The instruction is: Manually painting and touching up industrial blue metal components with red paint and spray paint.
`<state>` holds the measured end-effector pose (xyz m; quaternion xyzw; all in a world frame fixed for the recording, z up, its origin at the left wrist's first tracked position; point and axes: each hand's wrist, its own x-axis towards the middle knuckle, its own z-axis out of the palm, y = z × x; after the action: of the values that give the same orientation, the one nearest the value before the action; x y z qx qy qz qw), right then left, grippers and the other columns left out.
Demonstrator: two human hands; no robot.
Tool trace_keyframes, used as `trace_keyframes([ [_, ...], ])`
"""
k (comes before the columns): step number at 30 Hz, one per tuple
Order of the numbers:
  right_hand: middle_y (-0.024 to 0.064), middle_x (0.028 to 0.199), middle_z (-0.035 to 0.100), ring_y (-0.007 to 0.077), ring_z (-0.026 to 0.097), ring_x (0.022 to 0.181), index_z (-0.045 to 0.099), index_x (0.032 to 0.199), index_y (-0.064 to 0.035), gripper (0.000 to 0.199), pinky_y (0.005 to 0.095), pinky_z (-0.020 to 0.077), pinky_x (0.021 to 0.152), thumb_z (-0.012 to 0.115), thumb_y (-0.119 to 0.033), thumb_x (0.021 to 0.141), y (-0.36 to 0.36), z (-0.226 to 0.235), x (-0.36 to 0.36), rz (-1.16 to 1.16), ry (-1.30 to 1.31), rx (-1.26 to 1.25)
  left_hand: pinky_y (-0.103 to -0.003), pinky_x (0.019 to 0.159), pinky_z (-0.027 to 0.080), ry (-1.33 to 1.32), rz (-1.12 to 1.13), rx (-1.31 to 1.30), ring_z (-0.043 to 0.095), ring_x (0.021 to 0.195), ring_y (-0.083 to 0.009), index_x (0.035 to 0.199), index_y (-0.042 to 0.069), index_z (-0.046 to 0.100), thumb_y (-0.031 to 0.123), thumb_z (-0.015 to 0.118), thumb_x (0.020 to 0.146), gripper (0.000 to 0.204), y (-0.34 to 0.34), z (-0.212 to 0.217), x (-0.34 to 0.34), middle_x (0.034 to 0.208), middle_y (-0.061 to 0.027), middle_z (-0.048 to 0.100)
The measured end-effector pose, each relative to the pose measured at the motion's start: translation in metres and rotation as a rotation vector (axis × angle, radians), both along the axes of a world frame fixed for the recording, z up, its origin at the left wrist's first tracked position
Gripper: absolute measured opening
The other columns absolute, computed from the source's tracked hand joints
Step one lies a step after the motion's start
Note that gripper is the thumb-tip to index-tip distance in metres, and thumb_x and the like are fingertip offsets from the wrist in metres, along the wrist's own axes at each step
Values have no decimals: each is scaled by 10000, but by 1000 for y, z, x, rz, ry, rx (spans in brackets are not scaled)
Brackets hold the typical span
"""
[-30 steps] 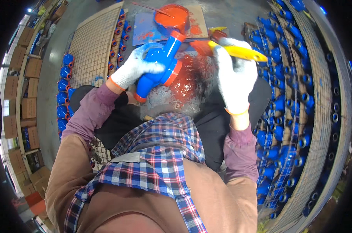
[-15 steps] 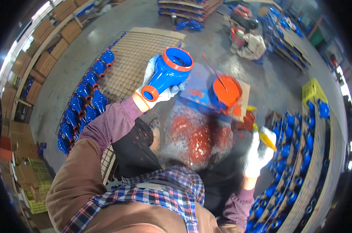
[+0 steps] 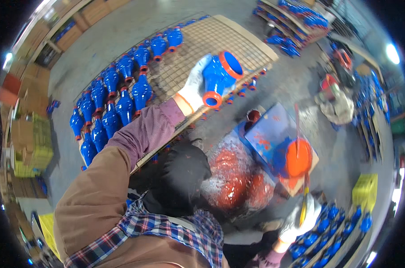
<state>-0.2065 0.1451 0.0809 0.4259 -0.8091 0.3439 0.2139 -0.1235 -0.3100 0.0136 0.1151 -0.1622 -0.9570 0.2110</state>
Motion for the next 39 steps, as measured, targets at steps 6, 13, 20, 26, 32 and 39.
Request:
trace_keyframes([
  [6, 164, 993, 656, 290, 640, 871, 673, 1147, 31, 286, 393, 537, 789, 700, 81, 867, -10, -24, -17, -10, 52, 83, -409, 735, 617, -621, 200, -555, 716, 862, -229, 1189, 39, 628, 276, 746, 915, 381, -60, -41, 48, 1082, -96, 703],
  [13, 153, 958, 658, 292, 647, 829, 695, 1048, -14, 208, 372, 532, 733, 715, -143, 886, -13, -31, -23, -15, -74, 45, -381, 654, 544, -1215, 162, -1511, 674, 718, -211, 894, 73, 664, 283, 757, 791, 251, -134, -85, 93, 825, -77, 692],
  [20, 61, 766, 645, 223, 631, 640, 740, 1100, -172, 264, 338, 490, 546, 729, -155, 836, 13, -12, -42, -102, -39, 201, -419, 834, 512, -1122, -230, -2350, 677, 921, -314, 1041, 34, 656, 394, 761, 745, 478, -252, -162, 120, 990, -154, 718],
  [26, 36, 711, 622, 185, 614, 566, 736, 1127, -203, 204, 293, 481, 515, 696, -217, 927, 75, 0, -68, -213, 118, 191, -521, 934, 509, -1920, 69, -2113, 654, 1074, -444, 1353, 42, 569, 604, 743, 766, 831, -270, -167, 127, 1146, -250, 684],
  [32, 77, 853, 680, 257, 689, 693, 653, 1213, -208, 395, 357, 517, 563, 696, -110, 832, 196, 20, -165, -534, 403, 324, -492, 948, 490, -1952, 269, -2341, 602, 1092, -417, 1316, 14, 578, 490, 712, 859, 673, -140, -116, 105, 1192, -250, 626],
  [39, 178, 969, 667, 358, 695, 834, 611, 1221, -211, 265, 482, 524, 708, 502, -273, 988, 295, 27, -329, -910, 277, 434, -461, 790, 561, -1230, 607, -2452, 678, 876, -334, 1136, -20, 697, 441, 768, 807, 570, -29, -115, 96, 1022, -192, 727],
])
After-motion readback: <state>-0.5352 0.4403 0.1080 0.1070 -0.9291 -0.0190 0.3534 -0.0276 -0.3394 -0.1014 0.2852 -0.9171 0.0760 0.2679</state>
